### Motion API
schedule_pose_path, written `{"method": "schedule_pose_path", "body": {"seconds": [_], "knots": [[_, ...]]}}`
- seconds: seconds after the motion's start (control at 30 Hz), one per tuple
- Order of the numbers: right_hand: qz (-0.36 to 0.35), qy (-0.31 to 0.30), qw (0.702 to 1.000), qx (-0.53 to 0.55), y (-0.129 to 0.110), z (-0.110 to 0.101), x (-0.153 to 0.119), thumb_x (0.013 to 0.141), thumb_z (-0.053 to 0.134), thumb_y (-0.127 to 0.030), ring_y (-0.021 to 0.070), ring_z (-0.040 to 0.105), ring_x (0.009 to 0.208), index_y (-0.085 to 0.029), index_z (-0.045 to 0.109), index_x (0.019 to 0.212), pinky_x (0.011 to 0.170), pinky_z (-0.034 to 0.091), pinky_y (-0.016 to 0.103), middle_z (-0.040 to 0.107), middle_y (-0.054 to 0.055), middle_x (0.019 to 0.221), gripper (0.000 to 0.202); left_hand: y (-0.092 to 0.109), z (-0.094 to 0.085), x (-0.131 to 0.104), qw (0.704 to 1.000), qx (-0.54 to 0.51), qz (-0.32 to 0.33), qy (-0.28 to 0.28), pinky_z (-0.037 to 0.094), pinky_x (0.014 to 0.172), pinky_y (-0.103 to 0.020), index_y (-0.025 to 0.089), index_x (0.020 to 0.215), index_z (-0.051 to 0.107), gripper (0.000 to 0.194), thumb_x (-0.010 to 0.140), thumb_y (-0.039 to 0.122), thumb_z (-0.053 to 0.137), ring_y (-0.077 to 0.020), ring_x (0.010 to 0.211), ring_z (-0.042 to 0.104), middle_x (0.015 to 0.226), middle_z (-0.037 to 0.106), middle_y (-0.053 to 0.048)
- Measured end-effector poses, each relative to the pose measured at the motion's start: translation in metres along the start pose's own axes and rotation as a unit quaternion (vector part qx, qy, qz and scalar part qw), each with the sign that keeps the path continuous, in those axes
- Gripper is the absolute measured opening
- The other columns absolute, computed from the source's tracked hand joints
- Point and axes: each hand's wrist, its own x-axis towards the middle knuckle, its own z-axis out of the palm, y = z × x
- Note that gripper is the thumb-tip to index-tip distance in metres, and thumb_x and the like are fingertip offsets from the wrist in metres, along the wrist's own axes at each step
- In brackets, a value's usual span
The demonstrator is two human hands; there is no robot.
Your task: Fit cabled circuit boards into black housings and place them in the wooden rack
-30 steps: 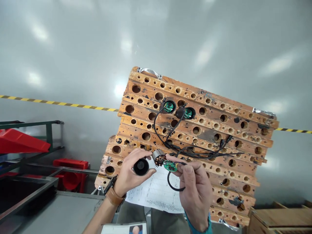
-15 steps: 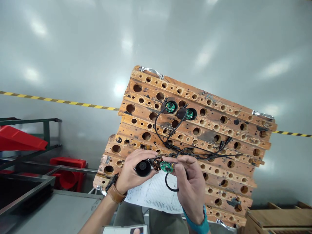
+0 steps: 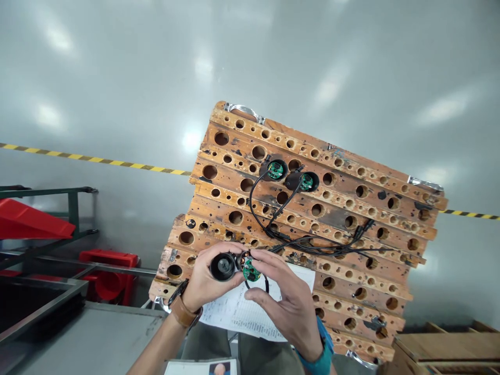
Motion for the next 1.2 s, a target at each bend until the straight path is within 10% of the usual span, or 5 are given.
{"method": "schedule_pose_path", "body": {"seconds": [0.67, 1.2], "knots": [[0.246, 0.062, 0.936, 0.243, 0.014, 0.008, -0.003, 0.078, 0.085, -0.035, 0.026, 0.073, 0.108, -0.027, 0.078, 0.103, 0.095, 0.06, 0.043, 0.078, 0.008, 0.112, 0.027, 0.0, 0.007, -0.019, 0.995, -0.03, -0.09, 0.028, 0.06, 0.089, -0.038, 0.022, 0.106, 0.069, 0.043, 0.07, 0.03, 0.09, -0.0261, 0.103, 0.074, 0.109, 0.078, -0.01], [0.226, 0.062, 0.969, 0.083, 0.007, 0.007, -0.013, 0.081, 0.08, -0.036, 0.0211, 0.074, 0.085, -0.023, 0.076, 0.106, 0.075, 0.063, 0.032, 0.079, 0.007, 0.096, 0.028, 0.0, 0.007, -0.019, 0.999, -0.007, -0.016, 0.049, 0.062, 0.091, -0.04, 0.021, 0.103, 0.065, 0.028, 0.079, 0.022, 0.08, -0.0259, 0.104, 0.075, 0.109, 0.078, -0.01]]}}
